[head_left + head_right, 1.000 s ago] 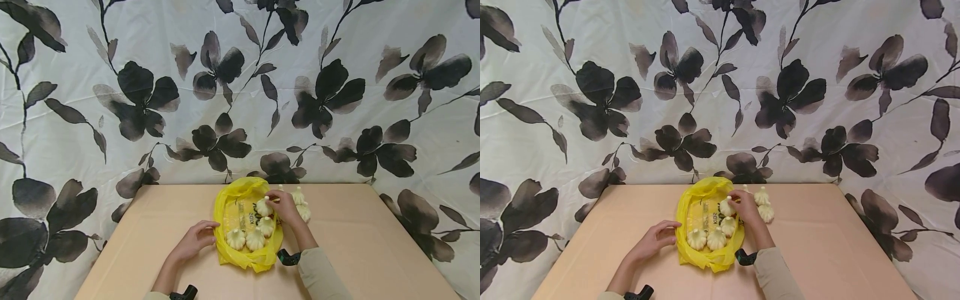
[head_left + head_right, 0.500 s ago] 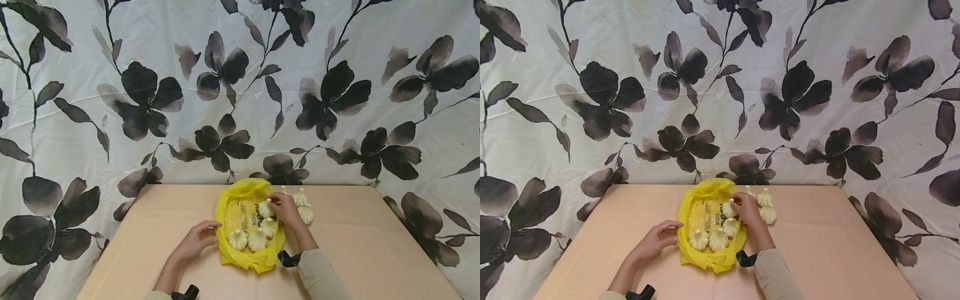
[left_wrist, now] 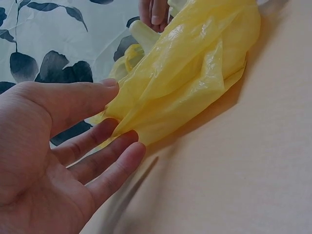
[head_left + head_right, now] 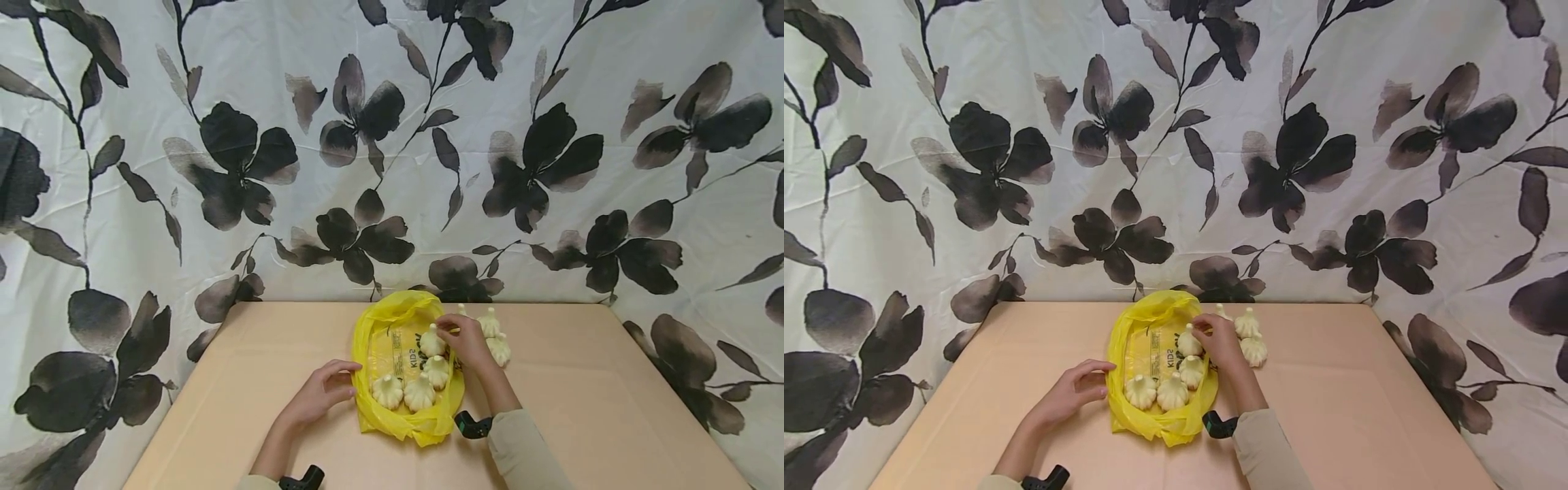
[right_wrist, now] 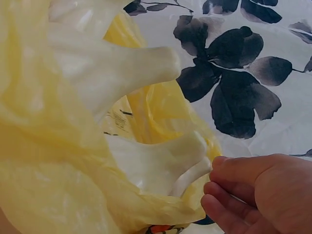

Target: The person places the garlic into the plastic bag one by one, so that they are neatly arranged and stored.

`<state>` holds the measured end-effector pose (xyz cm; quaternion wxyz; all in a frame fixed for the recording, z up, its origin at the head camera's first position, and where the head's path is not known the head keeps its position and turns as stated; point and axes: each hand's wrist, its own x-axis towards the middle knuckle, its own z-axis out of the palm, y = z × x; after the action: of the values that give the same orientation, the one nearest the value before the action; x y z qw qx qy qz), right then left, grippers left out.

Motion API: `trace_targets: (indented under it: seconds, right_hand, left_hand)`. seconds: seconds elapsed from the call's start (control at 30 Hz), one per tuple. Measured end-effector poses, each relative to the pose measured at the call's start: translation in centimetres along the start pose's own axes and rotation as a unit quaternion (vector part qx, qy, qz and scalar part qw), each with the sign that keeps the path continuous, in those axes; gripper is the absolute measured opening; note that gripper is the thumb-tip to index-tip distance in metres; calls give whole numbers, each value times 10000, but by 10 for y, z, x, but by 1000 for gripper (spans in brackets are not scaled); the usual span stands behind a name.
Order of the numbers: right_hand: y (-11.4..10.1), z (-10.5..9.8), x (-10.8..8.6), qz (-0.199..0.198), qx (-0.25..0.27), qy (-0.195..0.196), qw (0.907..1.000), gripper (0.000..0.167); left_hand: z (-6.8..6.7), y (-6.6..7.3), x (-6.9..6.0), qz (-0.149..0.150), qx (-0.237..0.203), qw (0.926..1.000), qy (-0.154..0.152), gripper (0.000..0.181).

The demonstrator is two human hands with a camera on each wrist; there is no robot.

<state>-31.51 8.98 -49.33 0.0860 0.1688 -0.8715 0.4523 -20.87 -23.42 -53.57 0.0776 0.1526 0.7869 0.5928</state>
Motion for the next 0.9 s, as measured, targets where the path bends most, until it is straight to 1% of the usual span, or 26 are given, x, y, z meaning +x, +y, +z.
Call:
trace_targets:
  seconds: [0.1, 0.2, 0.4, 0.6, 0.73, 0.9]
  right_hand:
    - [-1, -4, -1, -100, 73, 49, 9999, 20]
    - [-3, -8, -2, -194, 62, 68, 9998, 20]
    - [-6, -16, -5, -271, 58, 92, 9996, 21]
    - [-6, -23, -12, -172, 119, 133, 9997, 23]
    - [-7, -28, -17, -119, 149, 132, 9997, 23]
    - [-10, -33, -22, -92, 204, 184, 9996, 24]
  left_hand:
    - [1, 1, 1, -54, -70, 10000, 23, 44]
    - [2, 1, 1, -47, -136, 9999, 29, 45]
    - [3, 2, 2, -68, -206, 9998, 40, 45]
    - [3, 1, 3, -28, -124, 9999, 0, 47]
    - [2, 1, 3, -83, -198, 9998, 53, 47]
    - [1, 1, 2, -63, -240, 9997, 53, 48]
